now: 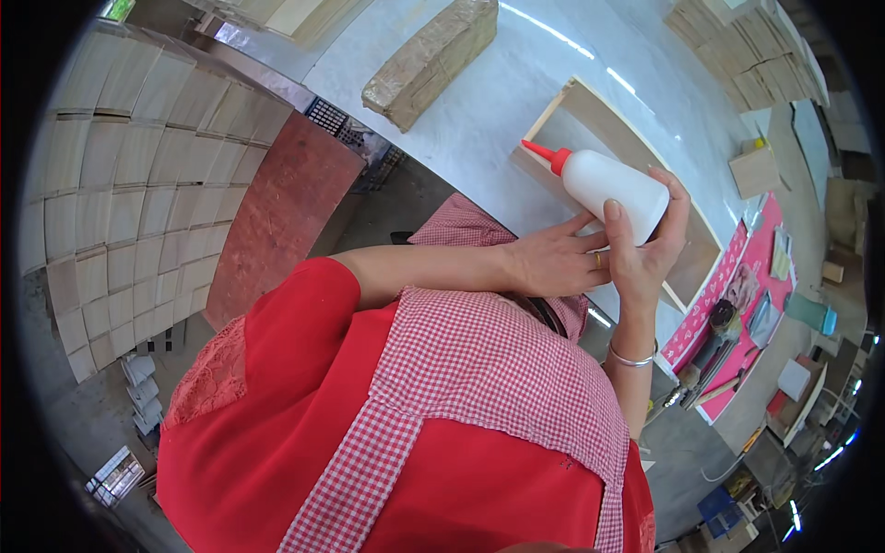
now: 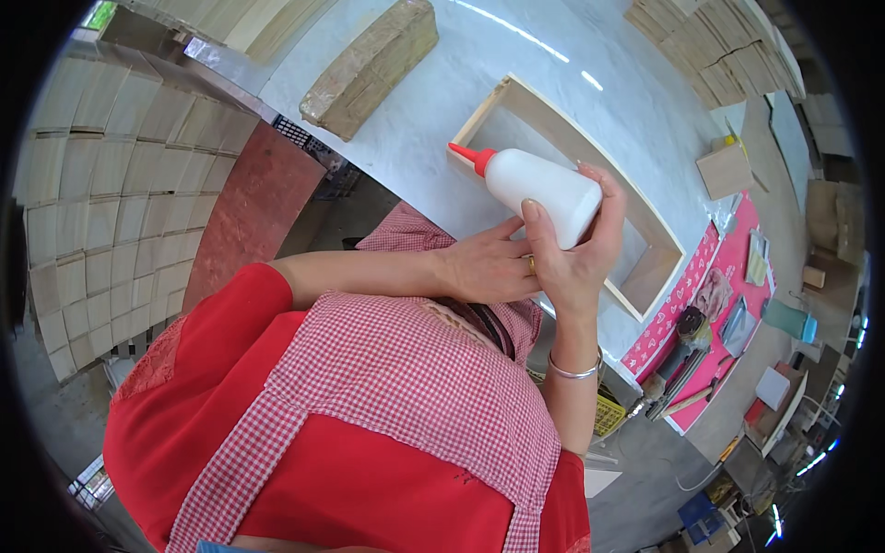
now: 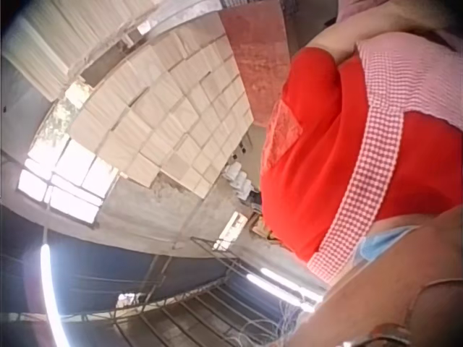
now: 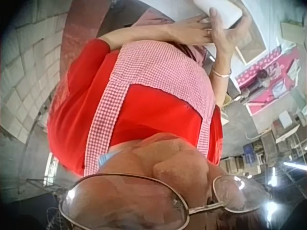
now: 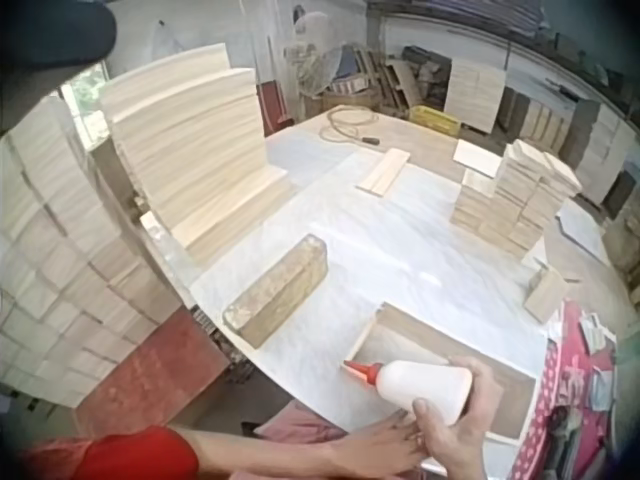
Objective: Assembling wooden boxes by applying glue to frames and securing boards with a pneumatic nail gun.
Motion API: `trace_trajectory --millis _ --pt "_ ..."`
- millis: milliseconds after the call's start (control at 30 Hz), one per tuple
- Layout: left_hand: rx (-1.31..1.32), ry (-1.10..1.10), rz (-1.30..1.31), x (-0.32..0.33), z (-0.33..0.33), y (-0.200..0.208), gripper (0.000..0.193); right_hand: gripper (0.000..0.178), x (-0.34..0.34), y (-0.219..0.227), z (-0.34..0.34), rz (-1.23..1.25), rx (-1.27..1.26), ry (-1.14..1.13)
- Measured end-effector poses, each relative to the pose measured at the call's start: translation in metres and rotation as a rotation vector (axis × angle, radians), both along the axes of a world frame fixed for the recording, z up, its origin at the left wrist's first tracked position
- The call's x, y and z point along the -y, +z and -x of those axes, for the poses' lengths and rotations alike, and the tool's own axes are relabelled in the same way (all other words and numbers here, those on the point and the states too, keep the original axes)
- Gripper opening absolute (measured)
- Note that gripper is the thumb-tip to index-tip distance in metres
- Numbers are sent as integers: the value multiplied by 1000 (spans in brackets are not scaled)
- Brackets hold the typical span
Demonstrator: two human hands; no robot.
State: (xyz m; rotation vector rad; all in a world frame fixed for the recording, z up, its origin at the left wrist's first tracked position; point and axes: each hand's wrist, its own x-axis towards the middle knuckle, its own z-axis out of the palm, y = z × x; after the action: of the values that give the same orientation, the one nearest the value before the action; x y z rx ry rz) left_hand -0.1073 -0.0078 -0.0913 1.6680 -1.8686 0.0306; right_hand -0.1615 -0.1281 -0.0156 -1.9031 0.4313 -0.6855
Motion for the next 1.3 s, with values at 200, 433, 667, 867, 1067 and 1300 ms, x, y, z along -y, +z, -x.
trace_trajectory --millis 200,433,667,867,1067,1300 --pt "29 -16 -8 1 -3 -3 33 59 3 3 -4 145 -2 41" --pt "82 -29 -7 3 -4 -5 32 57 9 6 -11 252 0 24" --pt "168 8 51 4 -6 -3 29 55 23 5 -29 302 36 -50" --pt "226 59 75 5 -4 -4 24 55 38 6 -49 393 37 -83" --pt "228 74 90 7 -3 -6 20 53 46 7 -59 410 67 -102" --pt "208 72 90 6 -3 -6 19 53 57 8 -47 399 43 -147"
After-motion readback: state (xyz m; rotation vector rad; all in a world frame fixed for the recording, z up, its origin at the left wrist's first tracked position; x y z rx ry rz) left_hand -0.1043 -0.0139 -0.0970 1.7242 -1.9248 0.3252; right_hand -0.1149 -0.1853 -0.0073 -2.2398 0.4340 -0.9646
